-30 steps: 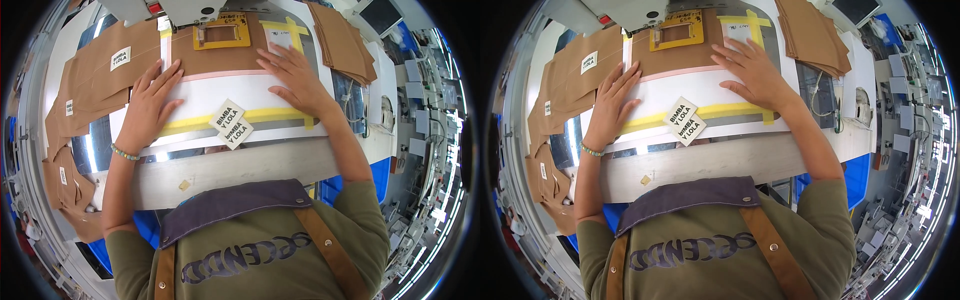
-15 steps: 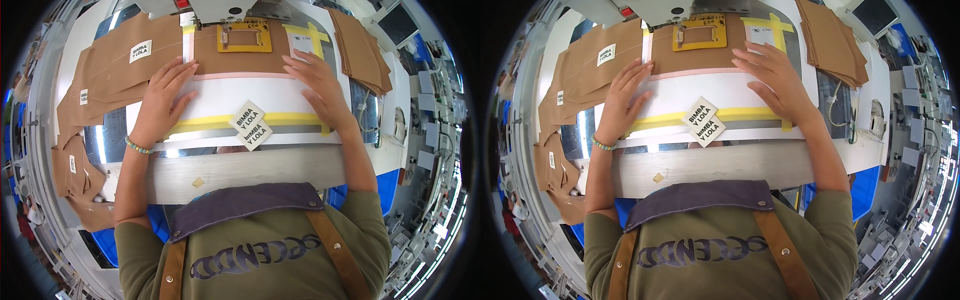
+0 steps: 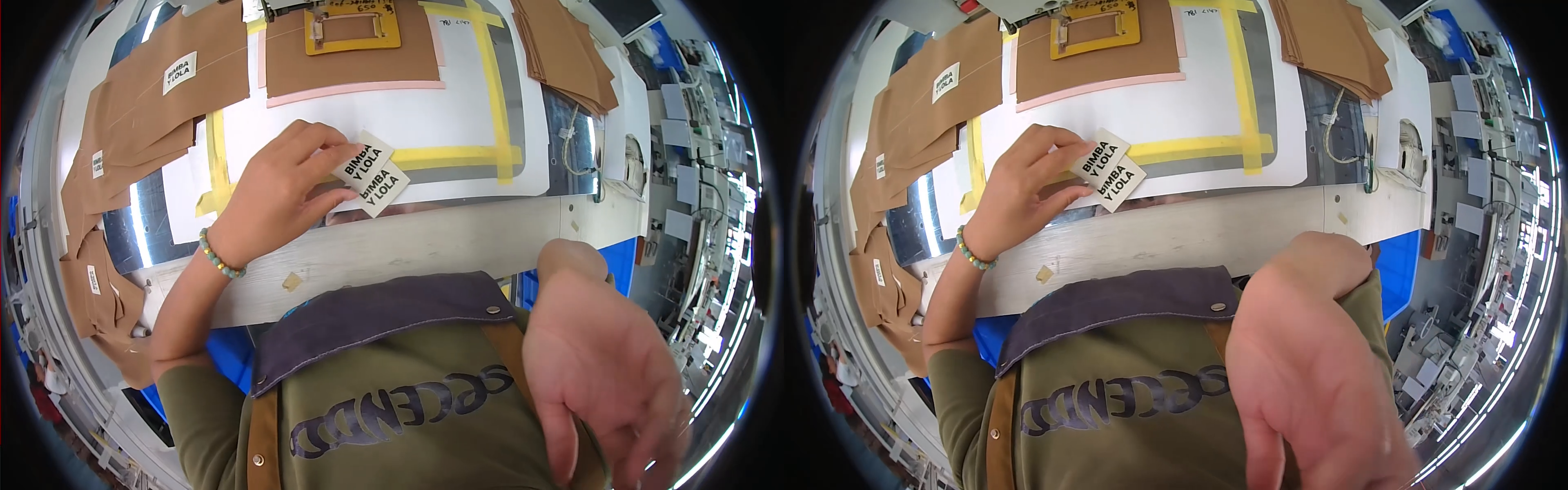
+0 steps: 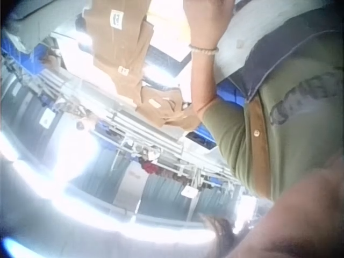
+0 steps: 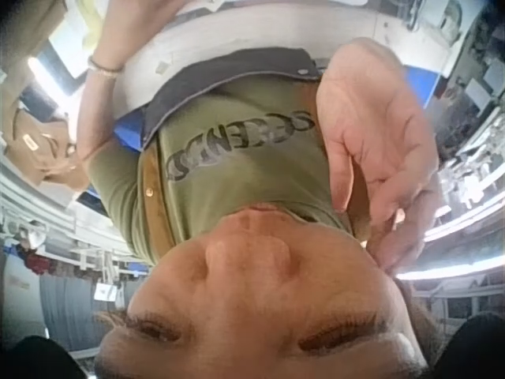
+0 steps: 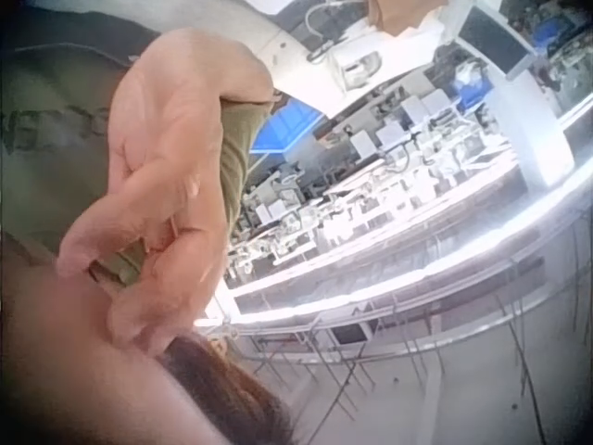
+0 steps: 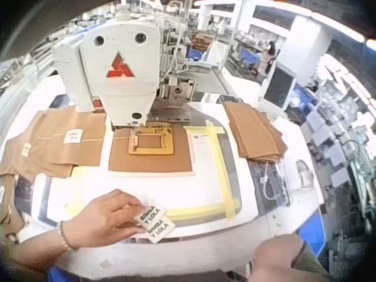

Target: The recorder is sewing branded leather labels onto brown leather pieces using an industrial sewing machine.

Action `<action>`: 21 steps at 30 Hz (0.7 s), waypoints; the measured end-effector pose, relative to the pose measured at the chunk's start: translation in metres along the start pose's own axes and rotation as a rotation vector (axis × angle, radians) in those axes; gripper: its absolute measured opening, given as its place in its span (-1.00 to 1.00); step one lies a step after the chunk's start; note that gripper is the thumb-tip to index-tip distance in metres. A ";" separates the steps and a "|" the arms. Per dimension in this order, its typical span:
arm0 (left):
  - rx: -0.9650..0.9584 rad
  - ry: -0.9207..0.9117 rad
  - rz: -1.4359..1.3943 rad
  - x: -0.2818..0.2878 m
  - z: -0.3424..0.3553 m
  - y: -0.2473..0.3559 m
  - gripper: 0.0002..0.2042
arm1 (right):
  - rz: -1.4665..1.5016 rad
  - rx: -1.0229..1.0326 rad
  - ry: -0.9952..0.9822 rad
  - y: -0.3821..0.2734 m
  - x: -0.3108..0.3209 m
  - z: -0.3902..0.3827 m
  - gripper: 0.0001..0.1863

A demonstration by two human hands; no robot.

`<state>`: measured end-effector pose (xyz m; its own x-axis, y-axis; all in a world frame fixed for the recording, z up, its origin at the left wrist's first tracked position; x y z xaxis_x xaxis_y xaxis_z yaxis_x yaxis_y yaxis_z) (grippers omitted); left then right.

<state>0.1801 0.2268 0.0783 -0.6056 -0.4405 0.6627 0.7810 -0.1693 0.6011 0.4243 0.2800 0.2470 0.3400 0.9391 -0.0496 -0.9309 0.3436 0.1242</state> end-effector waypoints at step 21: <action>-0.002 0.070 0.018 0.025 0.003 -0.014 -0.63 | -0.843 -0.407 -0.688 0.139 0.028 -0.156 -0.82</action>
<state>0.1533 0.2213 0.0876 -0.5794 -0.5040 0.6405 0.7920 -0.1623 0.5886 0.2832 0.3536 0.1082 0.7564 0.2601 0.6002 -0.3066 0.9515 -0.0259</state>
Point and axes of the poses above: each hand's wrist, its own z-axis towards the middle knuckle, its own x-axis out of the back of the hand, y = z × x, the point moved 8 cm from there along z, towards the middle knuckle, and after that the axes turned 15 degrees about y, right-handed, at the moved point
